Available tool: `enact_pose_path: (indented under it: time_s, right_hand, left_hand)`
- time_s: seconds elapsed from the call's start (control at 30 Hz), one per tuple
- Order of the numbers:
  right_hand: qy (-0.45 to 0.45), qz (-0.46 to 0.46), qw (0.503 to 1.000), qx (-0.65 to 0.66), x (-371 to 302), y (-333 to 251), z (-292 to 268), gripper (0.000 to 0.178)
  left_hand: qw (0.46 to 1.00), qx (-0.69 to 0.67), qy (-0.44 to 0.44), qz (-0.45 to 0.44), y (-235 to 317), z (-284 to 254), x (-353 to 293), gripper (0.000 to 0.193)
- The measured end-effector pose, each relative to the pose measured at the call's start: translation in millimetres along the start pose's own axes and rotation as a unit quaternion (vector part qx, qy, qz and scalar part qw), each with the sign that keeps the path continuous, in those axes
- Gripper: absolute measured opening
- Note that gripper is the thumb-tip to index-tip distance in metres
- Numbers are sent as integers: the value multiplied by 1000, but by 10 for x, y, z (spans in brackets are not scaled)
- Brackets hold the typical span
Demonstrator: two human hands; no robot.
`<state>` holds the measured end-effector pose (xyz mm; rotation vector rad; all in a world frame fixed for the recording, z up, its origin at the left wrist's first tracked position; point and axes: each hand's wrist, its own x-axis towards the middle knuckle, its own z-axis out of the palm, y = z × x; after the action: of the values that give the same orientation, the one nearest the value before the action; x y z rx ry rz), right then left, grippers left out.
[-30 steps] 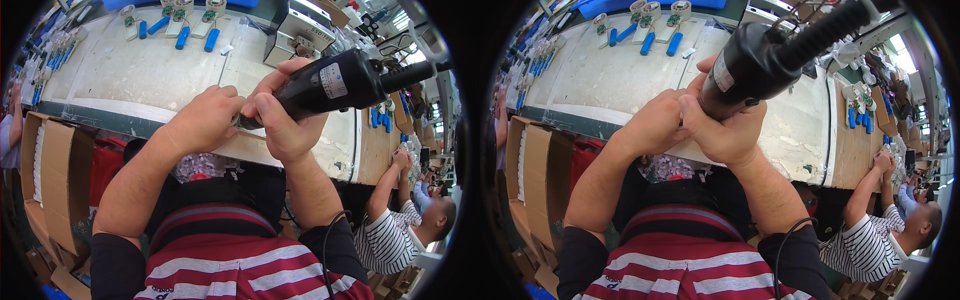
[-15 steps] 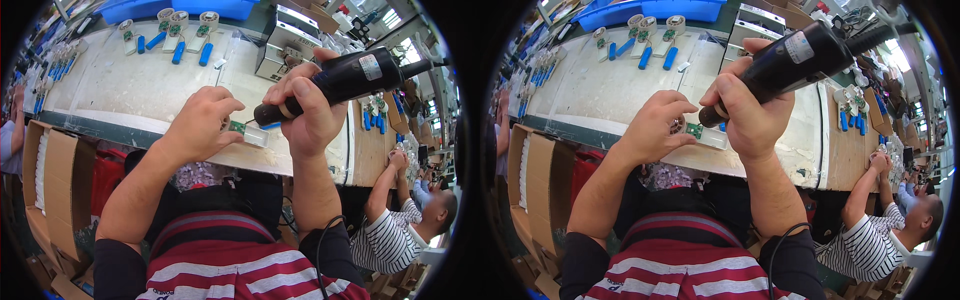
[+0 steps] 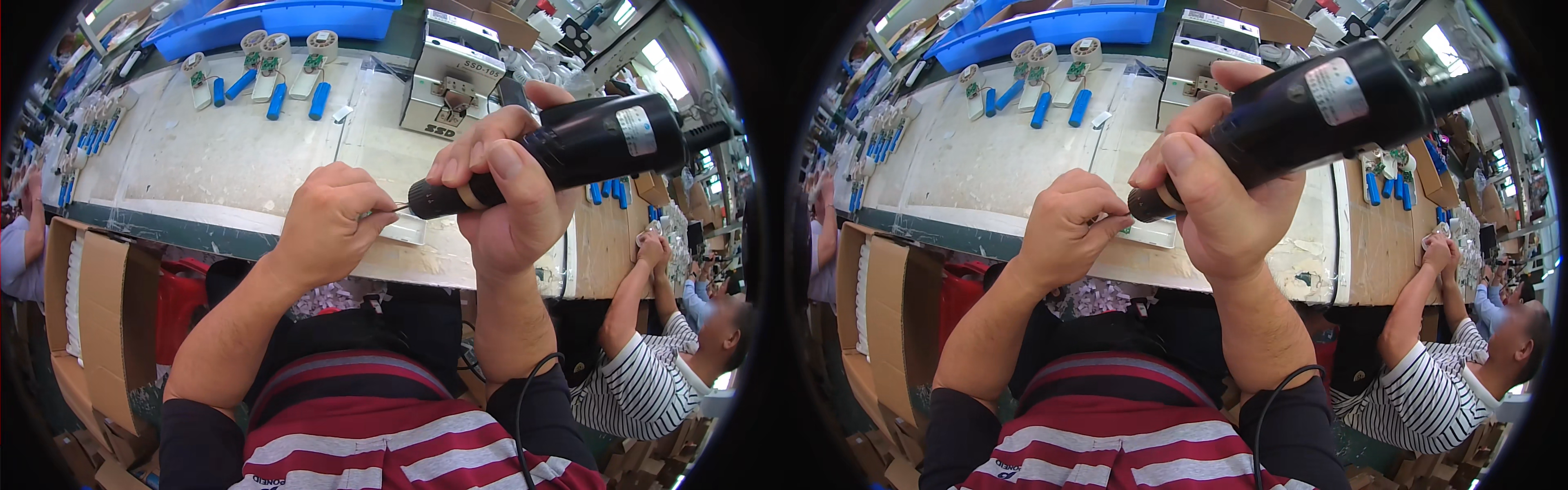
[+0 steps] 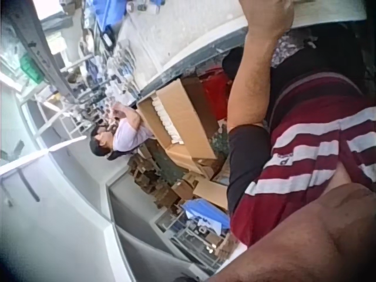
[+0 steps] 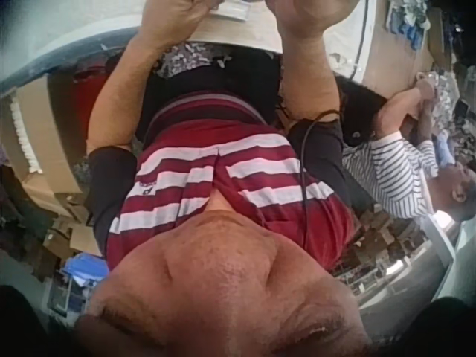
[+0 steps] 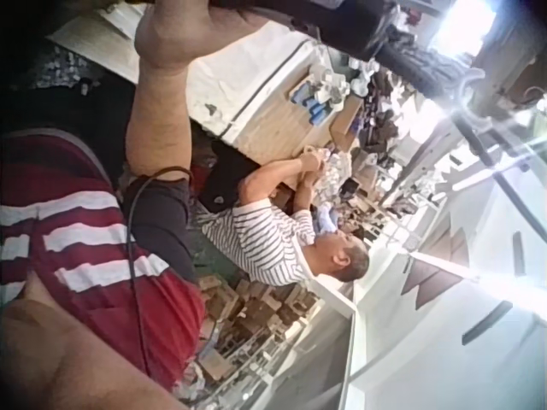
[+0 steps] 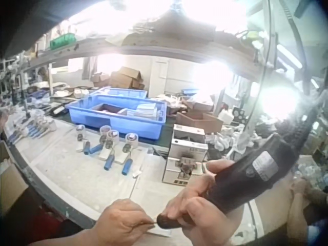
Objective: Assemble small electronic components by inserting a PCB and battery into a plastic casing and securing them with an electric screwdriver.
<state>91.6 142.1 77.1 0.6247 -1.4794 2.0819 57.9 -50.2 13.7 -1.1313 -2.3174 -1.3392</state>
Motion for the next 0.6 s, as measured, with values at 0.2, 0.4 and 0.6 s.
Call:
enact_pose_path:
  time_s: [0.2,0.4,0.6]
  right_hand:
    - [0,-28,999,31,15,-103,-16,62]
    - [2,-40,998,56,0,-123,-37,60]
    - [-2,-40,997,72,-5,-122,-62,59]
  left_hand:
    - [992,-101,-2,-77,79,-18,-37,10]
    - [977,-162,-13,-139,133,-17,-60,8]
    - [962,-221,-24,-157,145,18,-82,9]
